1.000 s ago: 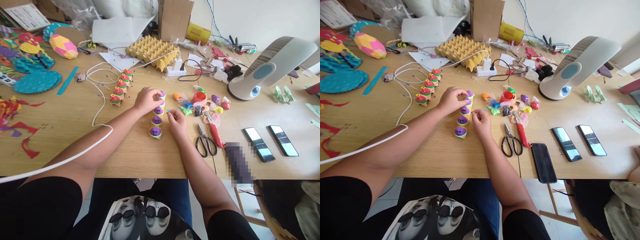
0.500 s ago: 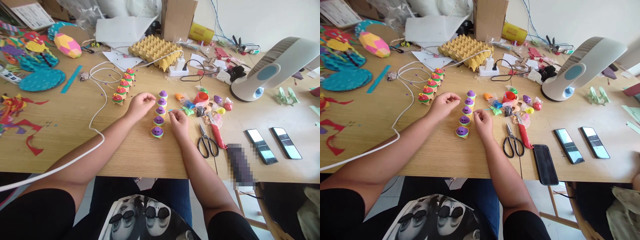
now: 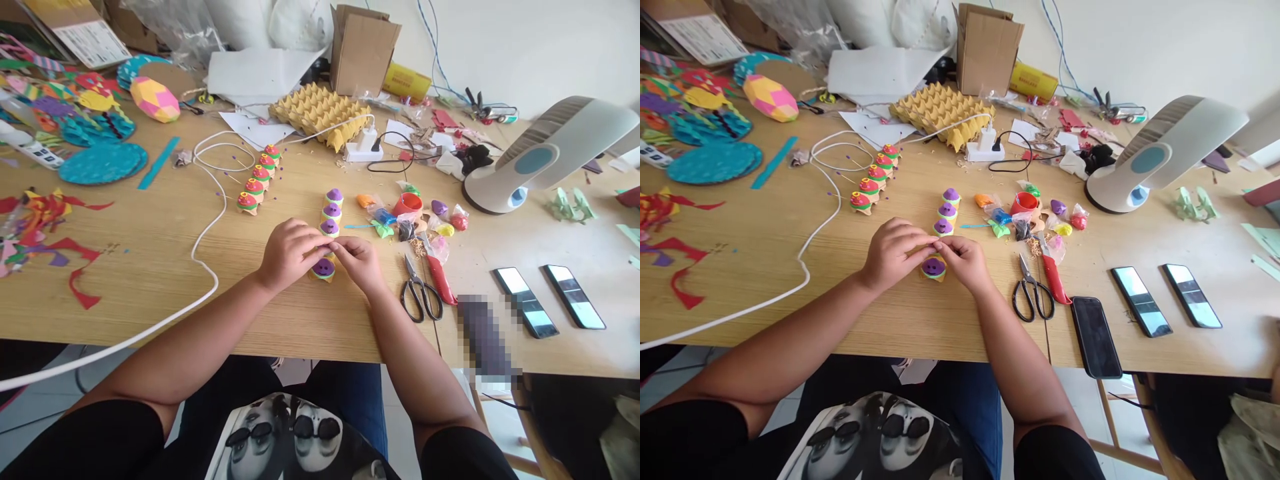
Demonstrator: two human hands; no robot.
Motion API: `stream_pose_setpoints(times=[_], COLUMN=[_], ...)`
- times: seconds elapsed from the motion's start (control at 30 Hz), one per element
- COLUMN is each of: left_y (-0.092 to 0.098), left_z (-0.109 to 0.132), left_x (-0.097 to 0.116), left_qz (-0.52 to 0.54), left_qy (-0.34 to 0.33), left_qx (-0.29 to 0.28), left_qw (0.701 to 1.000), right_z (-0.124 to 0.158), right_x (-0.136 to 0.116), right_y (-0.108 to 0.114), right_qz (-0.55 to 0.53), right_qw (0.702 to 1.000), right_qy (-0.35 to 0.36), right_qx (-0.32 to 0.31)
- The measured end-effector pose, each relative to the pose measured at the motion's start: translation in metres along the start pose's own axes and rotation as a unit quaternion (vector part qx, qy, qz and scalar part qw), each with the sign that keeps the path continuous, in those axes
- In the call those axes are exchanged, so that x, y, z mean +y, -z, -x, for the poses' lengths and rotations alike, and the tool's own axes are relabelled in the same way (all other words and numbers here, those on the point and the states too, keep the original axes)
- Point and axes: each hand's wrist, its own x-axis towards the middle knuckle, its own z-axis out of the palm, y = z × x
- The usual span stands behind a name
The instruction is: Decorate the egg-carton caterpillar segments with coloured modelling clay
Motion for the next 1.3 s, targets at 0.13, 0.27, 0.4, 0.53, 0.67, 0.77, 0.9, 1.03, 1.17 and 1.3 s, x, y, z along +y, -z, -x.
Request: stream_pose_setpoints(times=[0.13,0.27,0.4,0.53,0.67,0.77,0.9,1.03,1.17,1.3], left_y=[0.003,0.000,-0.008,-0.014,-0.017,-0.018,-0.021,-0.022,-0.022,-0.021], left_z=[0.000,0.000,-0.003,-0.006,-0.007,-0.006,-0.007,-0.007,-0.007,-0.008], left_x=[-0.002,-0.011,-0.025,-0.032,-0.034,-0.034,-0.034,-0.035,-0.034,-0.033], left_qz=[-0.007,-0.004,0.018,0.034,0.050,0.066,0.077,0.086,0.090,0.087], left_qy=[-0.002,0.011,0.069,0.125,0.132,0.128,0.128,0.124,0.121,0.124], left_qx=[0.004,0.010,0.084,0.118,0.110,0.100,0.094,0.102,0.105,0.103], left_qw=[1.000,1.000,0.994,0.985,0.984,0.984,0.984,0.983,0.983,0.983], right_z=[0.003,0.005,-0.001,-0.027,-0.068,-0.088,-0.089,-0.084,-0.084,-0.087], right_x=[-0.007,-0.006,-0.005,-0.006,0.005,0.020,0.034,0.036,0.034,0.036], right_y=[0.001,0.004,0.013,0.022,0.027,0.027,0.030,0.035,0.034,0.033], right_qz=[0.026,0.065,0.032,0.047,0.134,0.160,0.172,0.264,0.316,0.334], right_qw=[0.999,0.996,0.971,0.977,0.973,0.976,0.980,0.959,0.941,0.933], right_qy=[0.005,0.003,-0.030,-0.044,-0.001,0.014,0.036,0.081,0.111,0.126], right_qx=[-0.019,0.064,0.235,0.203,0.186,0.146,0.095,0.060,0.053,0.041])
